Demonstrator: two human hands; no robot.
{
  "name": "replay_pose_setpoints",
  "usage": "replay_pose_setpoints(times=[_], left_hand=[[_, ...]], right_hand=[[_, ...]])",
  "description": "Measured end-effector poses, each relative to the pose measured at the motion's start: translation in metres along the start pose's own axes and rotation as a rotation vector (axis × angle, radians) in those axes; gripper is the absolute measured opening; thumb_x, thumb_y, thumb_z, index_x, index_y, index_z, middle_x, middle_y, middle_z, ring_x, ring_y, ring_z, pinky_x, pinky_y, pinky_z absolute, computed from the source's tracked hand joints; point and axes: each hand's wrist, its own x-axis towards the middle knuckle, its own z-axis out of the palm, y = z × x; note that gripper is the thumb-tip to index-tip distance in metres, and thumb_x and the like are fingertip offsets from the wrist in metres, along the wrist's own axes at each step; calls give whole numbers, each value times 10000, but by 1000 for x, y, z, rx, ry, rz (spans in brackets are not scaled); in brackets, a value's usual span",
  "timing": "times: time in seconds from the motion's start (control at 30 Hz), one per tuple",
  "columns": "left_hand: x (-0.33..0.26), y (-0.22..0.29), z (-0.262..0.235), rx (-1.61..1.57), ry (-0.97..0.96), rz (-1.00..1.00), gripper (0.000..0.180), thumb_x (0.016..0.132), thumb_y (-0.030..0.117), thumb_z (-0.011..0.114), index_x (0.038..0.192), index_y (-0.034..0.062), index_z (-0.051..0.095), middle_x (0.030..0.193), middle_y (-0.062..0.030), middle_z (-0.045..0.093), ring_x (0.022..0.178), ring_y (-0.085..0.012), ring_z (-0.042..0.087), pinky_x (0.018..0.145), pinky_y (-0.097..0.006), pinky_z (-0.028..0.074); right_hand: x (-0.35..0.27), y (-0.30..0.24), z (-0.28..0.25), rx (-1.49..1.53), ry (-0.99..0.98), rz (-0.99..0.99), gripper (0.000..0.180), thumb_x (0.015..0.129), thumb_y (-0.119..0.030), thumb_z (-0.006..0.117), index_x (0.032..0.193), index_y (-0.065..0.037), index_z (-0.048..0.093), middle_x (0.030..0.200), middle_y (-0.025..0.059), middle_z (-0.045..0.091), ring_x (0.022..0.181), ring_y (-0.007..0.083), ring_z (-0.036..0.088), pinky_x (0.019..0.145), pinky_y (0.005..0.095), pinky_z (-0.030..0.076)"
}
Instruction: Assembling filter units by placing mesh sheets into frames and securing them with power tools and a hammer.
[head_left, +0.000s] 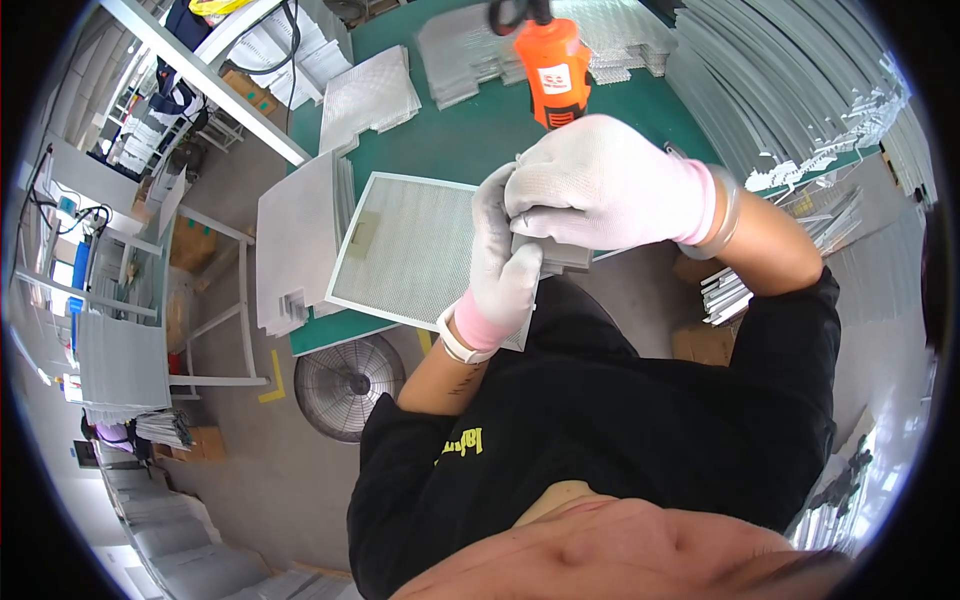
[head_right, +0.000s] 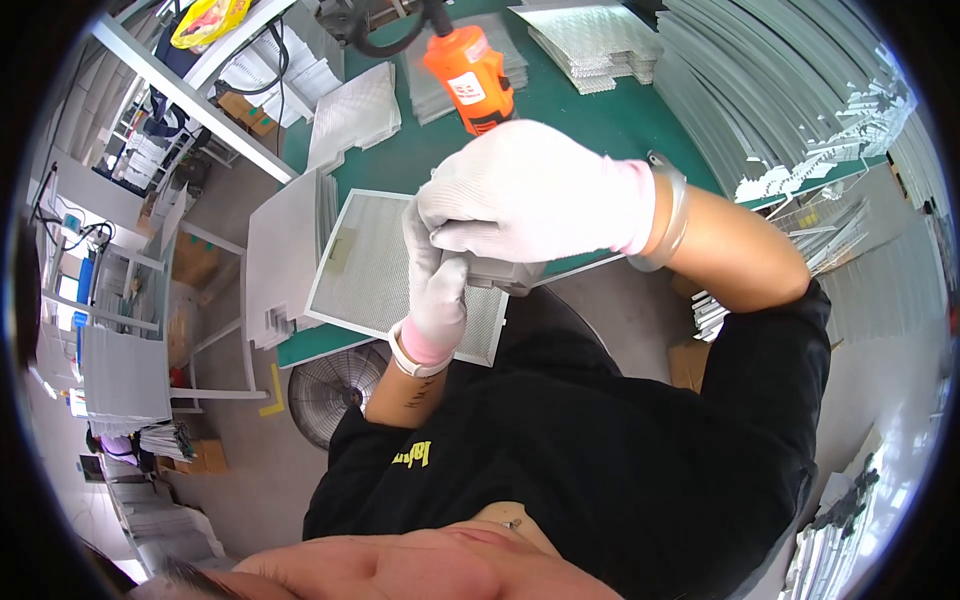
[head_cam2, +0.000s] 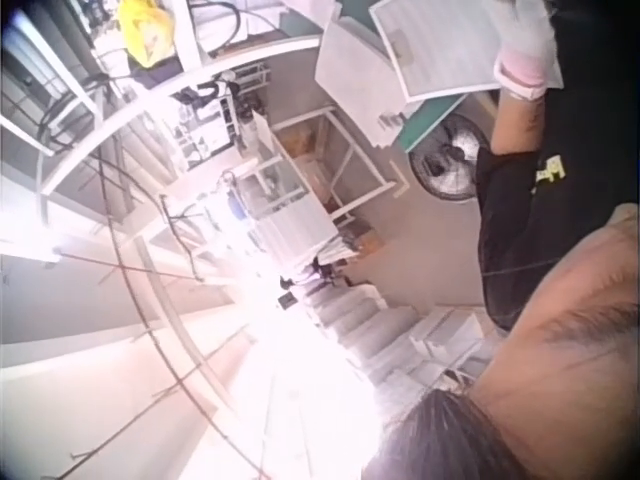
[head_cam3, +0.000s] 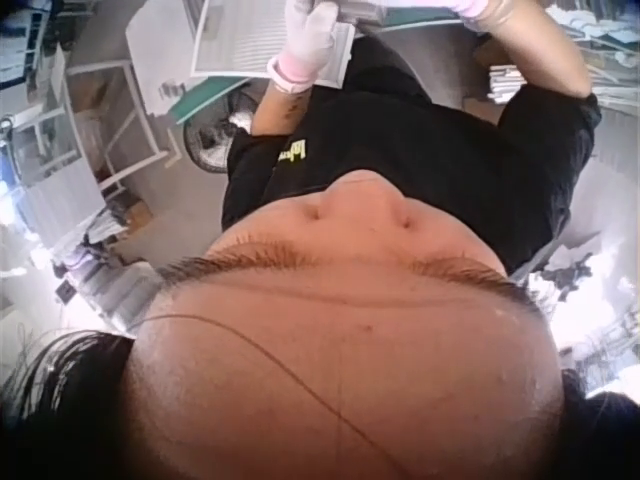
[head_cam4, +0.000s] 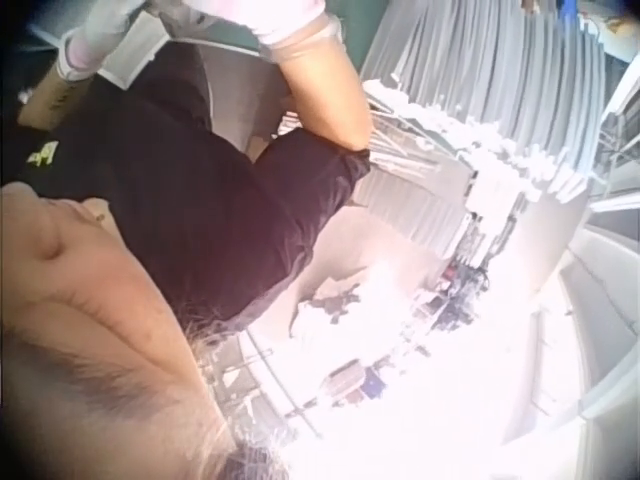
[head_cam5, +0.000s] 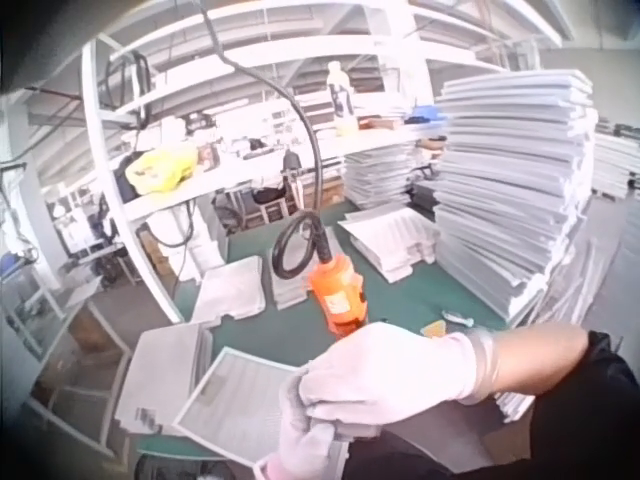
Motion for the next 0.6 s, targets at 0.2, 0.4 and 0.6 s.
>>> replay_pose_setpoints(times=[0.2, 0.4, 0.6], left_hand=[[-7, -10, 2, -70, 20, -93, 907, 775, -55, 432, 1578, 5, 15, 1484, -147, 325, 1386, -237, 351, 1181, -409, 258], [-17, -24, 18, -138, 46, -8, 1071, 821, 15, 535, 1562, 80, -235, 1511, -165, 297, 1378, -256, 368, 1148, -443, 319], [-15, -23, 18, -329, 161, -100, 754, 938, 68, 489, 1561, 9, 68, 1390, -153, 464, 1259, -221, 491, 1069, -358, 410]], right_hand=[[-7, 4, 15, -6, -37, 80, 114, 808, -152, 706, 891, -86, 665, 848, 59, 602, 761, 250, 627, 674, 351, 535], [-2, -10, 9, 343, -180, 562, 260, 802, -180, 719, 1000, -42, 623, 879, 95, 664, 823, 249, 684, 733, 340, 556], [-16, -15, 22, 301, -20, 548, 279, 756, -136, 772, 989, -25, 668, 881, 83, 683, 797, 226, 684, 724, 320, 544]])
